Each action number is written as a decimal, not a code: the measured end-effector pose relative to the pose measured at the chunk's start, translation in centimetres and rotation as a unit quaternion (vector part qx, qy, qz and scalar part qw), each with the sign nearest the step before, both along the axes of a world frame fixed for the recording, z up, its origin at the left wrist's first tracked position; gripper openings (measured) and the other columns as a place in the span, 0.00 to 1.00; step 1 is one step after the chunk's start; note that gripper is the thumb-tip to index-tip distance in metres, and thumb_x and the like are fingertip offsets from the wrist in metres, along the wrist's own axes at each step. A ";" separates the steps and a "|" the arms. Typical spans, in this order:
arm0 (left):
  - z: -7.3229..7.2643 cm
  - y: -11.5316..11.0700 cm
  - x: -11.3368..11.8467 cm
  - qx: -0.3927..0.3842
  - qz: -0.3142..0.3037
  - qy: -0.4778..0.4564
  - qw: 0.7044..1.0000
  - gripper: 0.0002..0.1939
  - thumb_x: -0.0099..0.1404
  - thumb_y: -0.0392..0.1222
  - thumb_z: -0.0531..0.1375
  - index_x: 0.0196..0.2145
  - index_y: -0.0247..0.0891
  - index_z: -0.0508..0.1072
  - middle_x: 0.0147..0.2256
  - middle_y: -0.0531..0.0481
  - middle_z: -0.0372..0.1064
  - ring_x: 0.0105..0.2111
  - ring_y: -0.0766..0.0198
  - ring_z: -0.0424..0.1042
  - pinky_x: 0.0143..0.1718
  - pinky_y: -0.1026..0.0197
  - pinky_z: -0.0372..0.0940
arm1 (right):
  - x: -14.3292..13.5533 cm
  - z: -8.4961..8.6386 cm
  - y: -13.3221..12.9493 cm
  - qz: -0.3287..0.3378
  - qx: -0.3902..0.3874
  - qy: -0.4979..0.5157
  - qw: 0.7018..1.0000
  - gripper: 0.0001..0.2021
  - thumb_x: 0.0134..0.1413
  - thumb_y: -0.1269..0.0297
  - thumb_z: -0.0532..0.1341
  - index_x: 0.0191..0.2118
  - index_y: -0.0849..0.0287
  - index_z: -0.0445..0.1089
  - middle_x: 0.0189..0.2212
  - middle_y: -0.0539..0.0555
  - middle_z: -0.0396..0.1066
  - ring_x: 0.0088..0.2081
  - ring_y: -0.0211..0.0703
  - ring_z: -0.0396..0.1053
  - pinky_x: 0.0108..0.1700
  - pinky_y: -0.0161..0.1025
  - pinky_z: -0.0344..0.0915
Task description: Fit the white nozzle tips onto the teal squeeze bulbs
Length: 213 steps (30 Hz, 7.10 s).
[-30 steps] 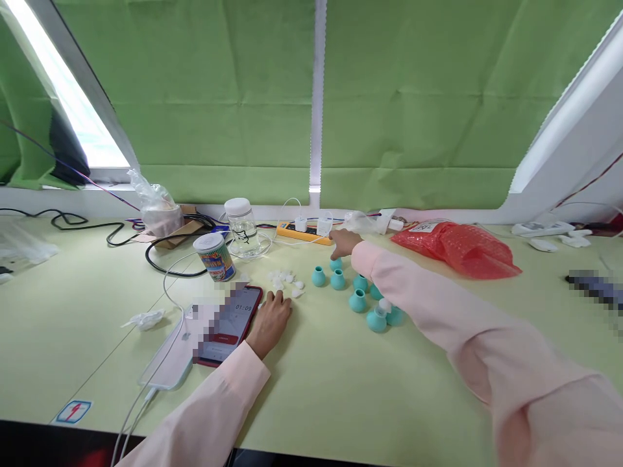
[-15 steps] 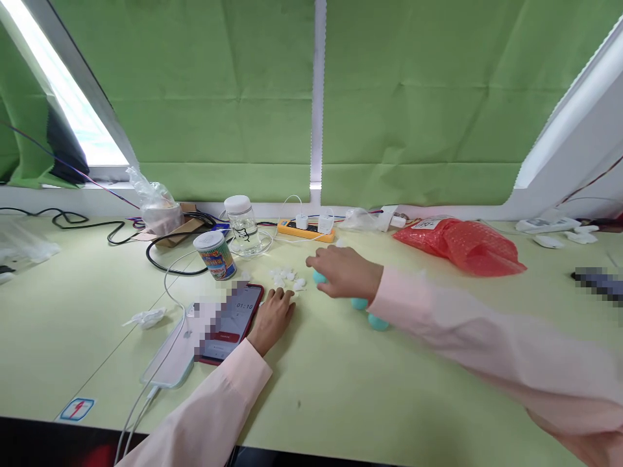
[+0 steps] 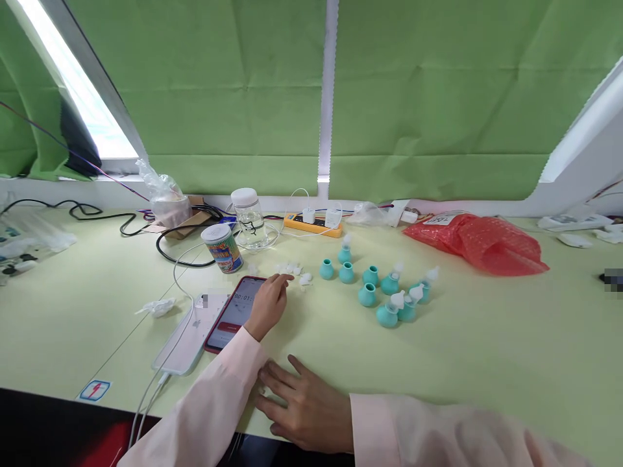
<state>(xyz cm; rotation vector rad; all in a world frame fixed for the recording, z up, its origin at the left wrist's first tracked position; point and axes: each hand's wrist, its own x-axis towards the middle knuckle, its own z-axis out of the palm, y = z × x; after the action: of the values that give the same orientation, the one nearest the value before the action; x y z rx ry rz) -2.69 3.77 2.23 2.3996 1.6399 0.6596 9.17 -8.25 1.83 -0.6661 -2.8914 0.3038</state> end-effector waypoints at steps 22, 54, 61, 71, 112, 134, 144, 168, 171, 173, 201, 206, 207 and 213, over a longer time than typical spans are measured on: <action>-2.3 1.1 -0.2 0.096 -0.045 0.247 0.963 0.26 0.53 0.24 0.47 0.49 0.38 0.59 0.54 0.43 0.49 0.50 0.48 0.50 0.47 0.45 0.49 | 3.1 -4.6 4.2 -0.125 0.137 0.253 0.950 0.06 0.51 0.73 0.52 0.32 0.62 0.66 0.24 0.53 0.70 0.29 0.38 0.65 0.31 0.36 0.64; -1.8 -3.1 3.2 -0.498 -0.056 -0.602 0.621 0.22 0.45 0.36 0.64 0.39 0.25 0.67 0.36 0.36 0.70 0.37 0.57 0.69 0.43 0.58 0.63 | 7.1 -4.4 5.9 -0.365 -0.051 0.468 0.803 0.07 0.43 0.69 0.60 0.32 0.54 0.73 0.23 0.50 0.63 0.25 0.35 0.63 0.27 0.34 0.61; -1.2 -3.4 3.8 -0.475 -0.039 -0.539 0.695 0.25 0.44 0.46 0.64 0.36 0.25 0.69 0.30 0.36 0.71 0.31 0.55 0.71 0.37 0.55 0.66 | 7.1 -4.3 5.9 -0.376 -0.022 0.465 0.801 0.09 0.45 0.68 0.59 0.34 0.53 0.72 0.22 0.49 0.62 0.25 0.34 0.61 0.26 0.33 0.60; -0.9 -3.7 4.0 -0.400 -0.056 -0.464 0.788 0.21 0.46 0.48 0.61 0.33 0.27 0.71 0.25 0.40 0.71 0.26 0.60 0.71 0.29 0.61 0.66 | 6.8 -3.8 5.5 -0.335 -0.018 0.450 0.828 0.11 0.47 0.69 0.57 0.37 0.54 0.71 0.23 0.50 0.63 0.25 0.35 0.62 0.26 0.34 0.62; -0.8 -3.2 3.2 -0.471 -0.074 -0.582 0.659 0.17 0.48 0.46 0.61 0.32 0.31 0.68 0.24 0.46 0.68 0.25 0.61 0.71 0.31 0.59 0.64 | 8.2 -2.3 6.1 -0.366 0.258 0.255 0.857 0.17 0.45 0.66 0.56 0.45 0.55 0.60 0.51 0.60 0.48 0.52 0.58 0.48 0.47 0.59 0.52; -1.1 -3.1 3.1 -0.431 -0.068 -0.617 0.655 0.19 0.48 0.45 0.61 0.36 0.30 0.67 0.25 0.46 0.67 0.21 0.69 0.67 0.30 0.63 0.62 | 9.1 -4.6 7.8 -0.407 0.200 0.233 0.860 0.21 0.49 0.76 0.46 0.51 0.60 0.52 0.40 0.59 0.61 0.45 0.48 0.57 0.44 0.48 0.60; -0.9 -3.0 3.2 -0.398 -0.077 -0.618 0.673 0.18 0.48 0.44 0.61 0.35 0.31 0.65 0.22 0.48 0.67 0.21 0.67 0.67 0.27 0.62 0.60 | 7.4 -3.6 5.8 -0.302 0.070 0.376 0.873 0.16 0.48 0.72 0.54 0.45 0.54 0.59 0.38 0.55 0.64 0.43 0.44 0.62 0.43 0.43 0.62; -1.4 -3.2 4.0 -0.391 -0.085 -0.498 0.769 0.17 0.45 0.47 0.62 0.27 0.29 0.66 0.15 0.51 0.64 0.13 0.70 0.61 0.16 0.66 0.58 | 7.5 -4.8 6.0 -0.356 0.104 0.292 0.882 0.14 0.40 0.75 0.54 0.37 0.59 0.59 0.29 0.53 0.58 0.30 0.40 0.62 0.28 0.35 0.61; -1.6 -3.2 4.1 -0.385 -0.098 -0.500 0.770 0.18 0.45 0.48 0.62 0.27 0.30 0.66 0.16 0.50 0.66 0.15 0.67 0.64 0.17 0.65 0.59 | 7.4 -4.8 6.0 -0.377 0.094 0.301 0.871 0.14 0.36 0.77 0.53 0.35 0.59 0.60 0.30 0.54 0.58 0.30 0.40 0.62 0.29 0.35 0.61; -1.8 -3.3 4.1 -0.370 -0.111 -0.502 0.774 0.18 0.45 0.48 0.62 0.28 0.29 0.66 0.18 0.50 0.66 0.17 0.66 0.66 0.19 0.65 0.60 | 7.2 -4.5 6.0 -0.382 0.065 0.321 0.864 0.13 0.35 0.77 0.53 0.33 0.59 0.60 0.29 0.53 0.59 0.31 0.40 0.62 0.30 0.35 0.61; 0.0 -4.1 3.4 -0.233 -0.254 -0.313 0.885 0.14 0.55 0.45 0.54 0.34 0.32 0.70 0.26 0.47 0.68 0.25 0.66 0.65 0.28 0.65 0.60 | 8.5 -1.8 6.5 -0.253 -0.685 0.314 0.607 0.10 0.34 0.71 0.62 0.27 0.60 0.61 0.17 0.43 0.57 0.12 0.26 0.54 0.10 0.25 0.41; 2.1 -3.0 1.8 -0.112 -0.254 -0.212 0.937 0.16 0.57 0.45 0.52 0.41 0.36 0.68 0.32 0.46 0.68 0.30 0.64 0.64 0.33 0.63 0.59 | 8.0 -1.7 6.4 -0.235 -0.647 0.389 0.612 0.10 0.35 0.70 0.63 0.26 0.61 0.60 0.17 0.43 0.57 0.14 0.27 0.57 0.12 0.25 0.47; 2.5 -2.5 1.2 -0.072 -0.223 -0.173 0.957 0.17 0.57 0.45 0.51 0.43 0.36 0.66 0.34 0.45 0.67 0.32 0.63 0.64 0.35 0.61 0.59 | 7.9 -1.8 6.4 -0.236 -0.636 0.404 0.614 0.10 0.36 0.69 0.63 0.25 0.62 0.60 0.17 0.43 0.57 0.15 0.27 0.58 0.13 0.26 0.48; 1.9 -0.7 -1.7 0.105 0.045 0.189 0.975 0.10 0.52 0.31 0.51 0.29 0.34 0.71 0.40 0.38 0.59 0.43 0.47 0.55 0.38 0.45 0.52 | 7.7 -2.1 6.3 -0.238 -0.619 0.408 0.627 0.10 0.35 0.67 0.64 0.24 0.63 0.60 0.16 0.44 0.57 0.15 0.28 0.58 0.13 0.26 0.49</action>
<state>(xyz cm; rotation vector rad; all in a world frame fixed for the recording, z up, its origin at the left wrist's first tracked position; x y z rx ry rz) -4.43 3.05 4.18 2.7511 1.9184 0.4252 16.89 -1.99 -0.30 -0.9867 -1.1957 1.9194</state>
